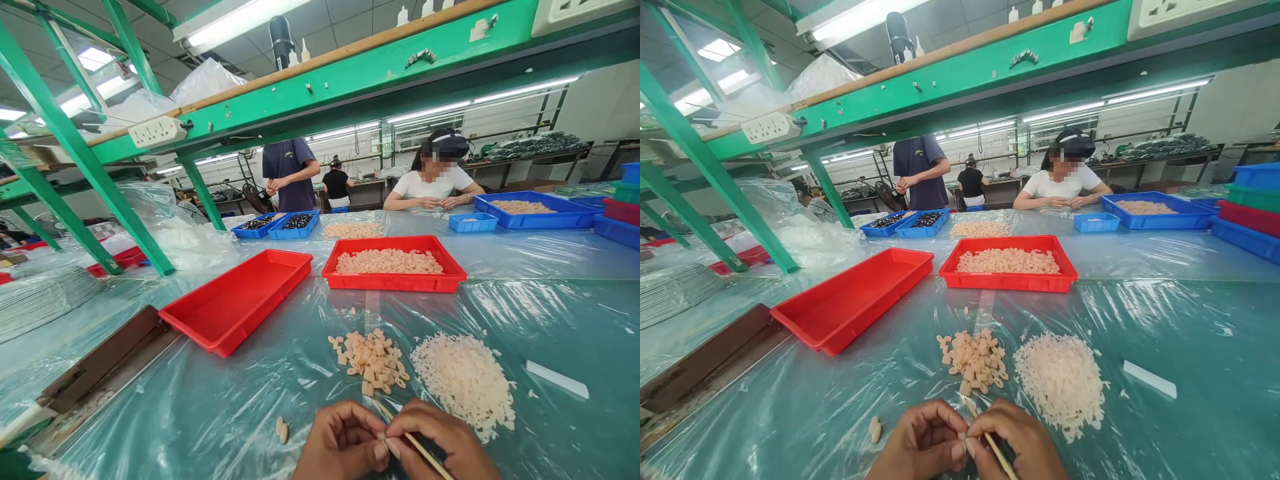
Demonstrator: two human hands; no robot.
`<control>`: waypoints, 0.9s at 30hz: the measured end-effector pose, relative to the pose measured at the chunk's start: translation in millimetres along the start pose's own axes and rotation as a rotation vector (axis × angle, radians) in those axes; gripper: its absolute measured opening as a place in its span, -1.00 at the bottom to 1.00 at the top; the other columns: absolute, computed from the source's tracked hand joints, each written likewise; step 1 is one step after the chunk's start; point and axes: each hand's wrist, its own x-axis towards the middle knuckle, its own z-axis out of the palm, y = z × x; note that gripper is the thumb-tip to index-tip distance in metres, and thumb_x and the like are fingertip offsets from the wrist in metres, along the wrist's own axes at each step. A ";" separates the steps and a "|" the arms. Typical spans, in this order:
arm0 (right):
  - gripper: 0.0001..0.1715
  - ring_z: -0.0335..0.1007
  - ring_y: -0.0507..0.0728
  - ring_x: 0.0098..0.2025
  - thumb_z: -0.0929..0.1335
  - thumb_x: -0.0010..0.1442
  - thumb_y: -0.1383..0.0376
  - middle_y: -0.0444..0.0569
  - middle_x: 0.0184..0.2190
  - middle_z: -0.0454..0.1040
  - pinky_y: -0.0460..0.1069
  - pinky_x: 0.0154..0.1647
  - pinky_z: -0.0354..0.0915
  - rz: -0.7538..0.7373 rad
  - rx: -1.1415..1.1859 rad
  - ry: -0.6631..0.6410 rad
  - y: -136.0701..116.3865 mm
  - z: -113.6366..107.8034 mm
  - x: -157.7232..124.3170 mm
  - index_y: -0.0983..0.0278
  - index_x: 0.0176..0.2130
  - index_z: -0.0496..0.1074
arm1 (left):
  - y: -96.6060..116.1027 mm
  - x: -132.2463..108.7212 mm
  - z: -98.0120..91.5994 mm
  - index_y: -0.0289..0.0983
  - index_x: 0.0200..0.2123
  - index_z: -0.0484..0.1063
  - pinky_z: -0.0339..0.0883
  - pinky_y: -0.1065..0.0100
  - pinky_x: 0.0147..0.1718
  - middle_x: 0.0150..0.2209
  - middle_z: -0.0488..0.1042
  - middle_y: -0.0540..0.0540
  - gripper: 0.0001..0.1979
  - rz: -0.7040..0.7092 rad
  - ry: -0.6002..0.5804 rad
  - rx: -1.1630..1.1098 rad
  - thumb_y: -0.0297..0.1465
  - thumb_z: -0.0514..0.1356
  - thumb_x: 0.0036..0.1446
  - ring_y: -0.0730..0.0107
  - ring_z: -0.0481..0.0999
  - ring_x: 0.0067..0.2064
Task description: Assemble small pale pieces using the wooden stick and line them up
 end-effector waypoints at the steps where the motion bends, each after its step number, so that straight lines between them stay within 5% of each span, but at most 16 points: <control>1: -0.83 0.40 0.01 -0.54 0.30 0.05 0.34 -0.14 -0.54 0.45 -0.16 -0.49 0.27 0.008 -0.021 0.000 0.7 -0.3 0.0 0.21 -0.48 0.48 | -1.1 0.2 0.5 -0.39 -0.52 0.51 0.26 0.53 -0.52 -0.59 0.50 -0.06 -0.68 0.008 0.012 0.001 -0.34 0.50 -0.32 0.54 0.44 -0.56; 10: -0.79 0.34 -0.01 -0.58 0.23 -0.08 0.46 -0.19 -0.59 0.36 -0.19 -0.57 0.20 -0.031 -0.227 -0.068 2.5 0.4 -0.8 0.23 -0.54 0.39 | -9.6 -1.5 0.7 -0.37 -0.50 0.54 0.24 0.50 -0.46 -0.51 0.54 -0.12 -0.70 0.104 0.041 0.169 -0.27 0.46 -0.23 0.46 0.45 -0.47; 14: -0.80 0.33 -0.02 -0.59 0.21 -0.13 0.47 -0.19 -0.60 0.33 -0.19 -0.59 0.18 -0.029 -0.265 -0.091 -2.0 -6.7 2.2 0.23 -0.57 0.36 | 2.7 -2.2 -4.2 -0.35 -0.48 0.53 0.24 0.48 -0.44 -0.49 0.51 -0.10 -0.69 0.156 0.036 0.298 -0.20 0.41 -0.17 0.42 0.42 -0.45; 19: -0.82 0.29 0.02 -0.56 0.19 0.07 0.39 -0.16 -0.57 0.33 -0.12 -0.51 0.21 -0.005 -0.385 0.105 -7.9 -29.7 10.3 0.21 -0.50 0.29 | 31.0 -6.3 -10.8 -0.28 -0.41 0.53 0.27 0.45 -0.36 -0.44 0.51 -0.09 -0.86 0.293 0.176 0.761 -0.32 0.28 0.03 0.34 0.44 -0.39; 22: -0.84 0.32 0.09 -0.49 0.18 0.16 0.32 -0.09 -0.49 0.37 -0.06 -0.47 0.20 -0.003 -0.557 0.214 -2.5 -46.1 14.0 0.20 -0.43 0.27 | 31.7 -7.1 -3.9 -0.27 -0.38 0.57 0.28 0.44 -0.36 -0.41 0.53 -0.13 -0.85 0.332 0.030 0.970 -0.41 0.18 0.11 0.30 0.46 -0.37; 27: -0.82 0.38 0.19 -0.47 0.18 0.14 0.28 -0.01 -0.46 0.41 0.00 -0.51 0.24 0.007 -0.775 0.264 18.5 -68.4 17.0 0.21 -0.40 0.32 | 2.1 1.0 2.2 -0.27 -0.25 0.59 0.28 0.43 -0.34 -0.35 0.53 -0.20 -0.76 0.295 -0.214 1.137 -0.45 0.12 0.11 0.25 0.49 -0.31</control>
